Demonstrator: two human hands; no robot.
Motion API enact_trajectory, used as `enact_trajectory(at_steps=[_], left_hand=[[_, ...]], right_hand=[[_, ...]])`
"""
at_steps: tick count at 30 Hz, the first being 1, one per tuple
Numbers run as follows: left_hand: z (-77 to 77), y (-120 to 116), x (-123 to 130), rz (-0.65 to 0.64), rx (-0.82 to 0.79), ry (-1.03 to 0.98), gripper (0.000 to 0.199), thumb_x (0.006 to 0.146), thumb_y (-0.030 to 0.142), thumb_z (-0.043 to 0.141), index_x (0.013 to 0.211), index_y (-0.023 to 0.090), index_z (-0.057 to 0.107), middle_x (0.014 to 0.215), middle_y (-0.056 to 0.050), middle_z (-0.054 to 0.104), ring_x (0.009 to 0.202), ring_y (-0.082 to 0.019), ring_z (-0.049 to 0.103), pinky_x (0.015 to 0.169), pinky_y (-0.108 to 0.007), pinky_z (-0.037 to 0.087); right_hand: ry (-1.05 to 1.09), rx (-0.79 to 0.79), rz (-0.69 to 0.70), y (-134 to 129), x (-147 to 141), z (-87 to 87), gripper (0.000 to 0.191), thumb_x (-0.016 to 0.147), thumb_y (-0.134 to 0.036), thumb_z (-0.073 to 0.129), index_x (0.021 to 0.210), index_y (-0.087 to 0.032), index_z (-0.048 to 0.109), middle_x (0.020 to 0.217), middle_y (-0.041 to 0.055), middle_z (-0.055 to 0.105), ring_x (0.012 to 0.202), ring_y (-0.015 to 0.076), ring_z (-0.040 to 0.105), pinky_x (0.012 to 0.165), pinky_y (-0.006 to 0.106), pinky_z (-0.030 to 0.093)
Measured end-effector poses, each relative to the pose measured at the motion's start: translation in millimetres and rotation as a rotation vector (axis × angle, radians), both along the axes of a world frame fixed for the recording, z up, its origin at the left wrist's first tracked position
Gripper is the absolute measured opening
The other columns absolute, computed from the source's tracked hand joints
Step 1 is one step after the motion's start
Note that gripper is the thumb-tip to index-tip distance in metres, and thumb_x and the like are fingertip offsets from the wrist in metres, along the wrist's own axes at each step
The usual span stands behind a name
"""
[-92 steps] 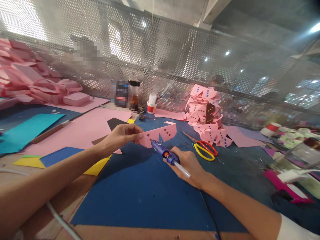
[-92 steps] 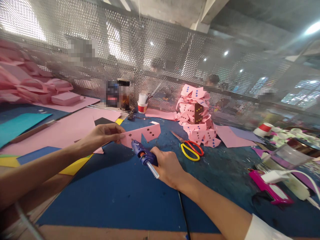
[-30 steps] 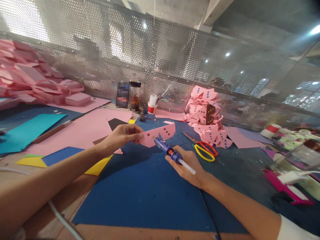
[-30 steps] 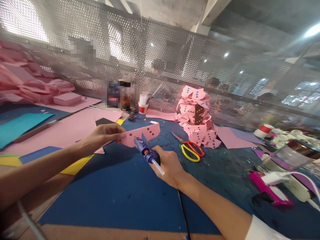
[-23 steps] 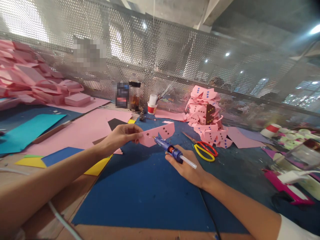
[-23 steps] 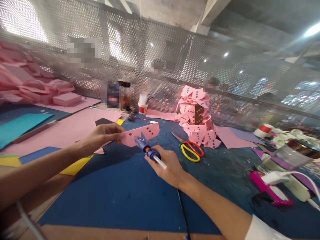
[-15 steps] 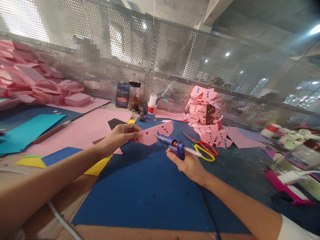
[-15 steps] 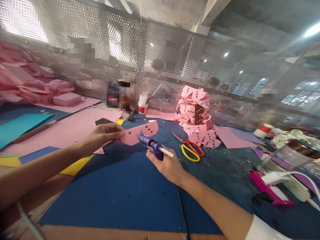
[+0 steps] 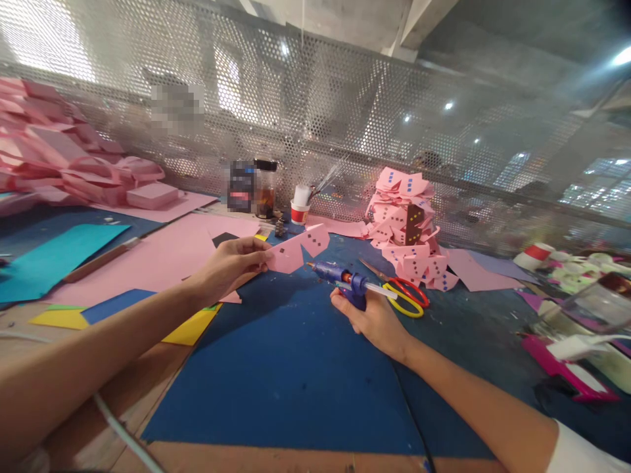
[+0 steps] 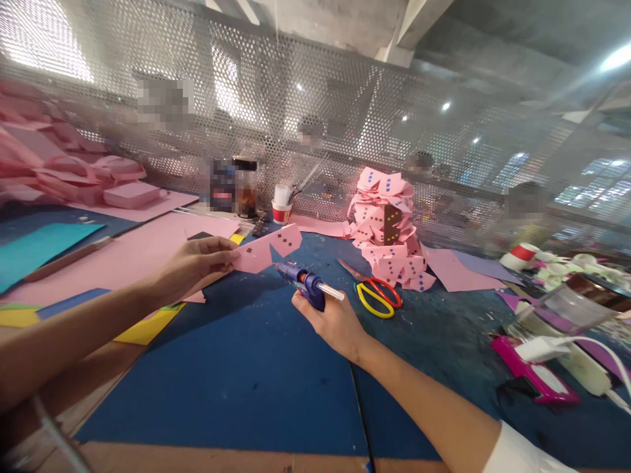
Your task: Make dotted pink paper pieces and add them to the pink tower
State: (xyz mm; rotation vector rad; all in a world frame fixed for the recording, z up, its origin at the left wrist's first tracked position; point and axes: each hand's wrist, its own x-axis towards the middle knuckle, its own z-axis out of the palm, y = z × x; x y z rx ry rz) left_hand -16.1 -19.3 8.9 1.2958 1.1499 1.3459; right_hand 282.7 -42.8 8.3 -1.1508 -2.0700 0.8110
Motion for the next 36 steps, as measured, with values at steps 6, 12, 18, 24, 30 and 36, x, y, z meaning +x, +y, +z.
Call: enact_trajectory(at_steps=[6, 12, 18, 24, 30, 36], left_hand=[[9.4, -1, -3, 0.131, 0.002, -0.052, 0.03, 0.065, 0.038, 0.084, 0.079, 0.016, 0.07, 0.071, -0.001, 0.065, 0.061, -0.011, 0.056, 0.057, -0.023, 0.044], [9.8, 1, -8, 0.176, 0.0, -0.082, 0.031, 0.062, 0.036, 0.086, 0.078, 0.016, 0.069, 0.066, 0.001, 0.063, 0.059, -0.009, 0.053, 0.058, -0.022, 0.041], [5.7, 4, -10, 0.162, -0.021, -0.114, 0.032, 0.065, 0.033, 0.086, 0.085, 0.014, 0.068, 0.069, 0.001, 0.064, 0.061, -0.009, 0.053, 0.061, -0.023, 0.042], [6.1, 4, -10, 0.162, -0.04, -0.112, 0.032, 0.065, 0.033, 0.086, 0.084, 0.014, 0.069, 0.069, 0.001, 0.064, 0.062, -0.009, 0.054, 0.061, -0.022, 0.043], [6.3, 2, -10, 0.15, -0.052, -0.106, 0.03, 0.066, 0.034, 0.086, 0.083, 0.016, 0.069, 0.065, 0.002, 0.063, 0.06, -0.009, 0.053, 0.059, -0.021, 0.042], [4.9, 3, -11, 0.148, -0.055, -0.101, 0.029, 0.066, 0.033, 0.086, 0.083, 0.016, 0.071, 0.066, 0.002, 0.063, 0.061, -0.008, 0.054, 0.059, -0.019, 0.042]], right_hand=[[0.012, -0.012, -0.011, 4, 2, 3.9, 0.033, 0.094, -0.052, 0.054, 0.09, -0.021, 0.063, 0.057, -0.0059, 0.05, 0.045, 0.0099, 0.05, 0.05, 0.023, 0.043], [-0.067, -0.051, -0.038, 16, 15, 2.0, 0.03, 0.093, -0.05, 0.056, 0.09, -0.021, 0.061, 0.051, -0.0077, 0.049, 0.042, 0.0107, 0.053, 0.05, 0.022, 0.044], [-0.151, -0.081, -0.081, 26, 21, -5.8, 0.03, 0.091, -0.05, 0.057, 0.093, -0.021, 0.06, 0.051, -0.0077, 0.052, 0.039, 0.0116, 0.054, 0.047, 0.022, 0.044], [-0.229, -0.044, -0.108, 27, 20, -4.9, 0.028, 0.092, -0.048, 0.055, 0.093, -0.021, 0.063, 0.051, -0.0066, 0.055, 0.039, 0.0123, 0.057, 0.049, 0.022, 0.045], [-0.28, -0.027, -0.114, 26, 20, -2.4, 0.028, 0.092, -0.047, 0.056, 0.095, -0.021, 0.065, 0.049, -0.0063, 0.055, 0.039, 0.0129, 0.057, 0.051, 0.023, 0.044], [-0.299, -0.032, -0.106, 27, 20, -2.0, 0.028, 0.092, -0.047, 0.054, 0.091, -0.02, 0.063, 0.05, -0.0061, 0.055, 0.039, 0.0128, 0.058, 0.051, 0.023, 0.044]])
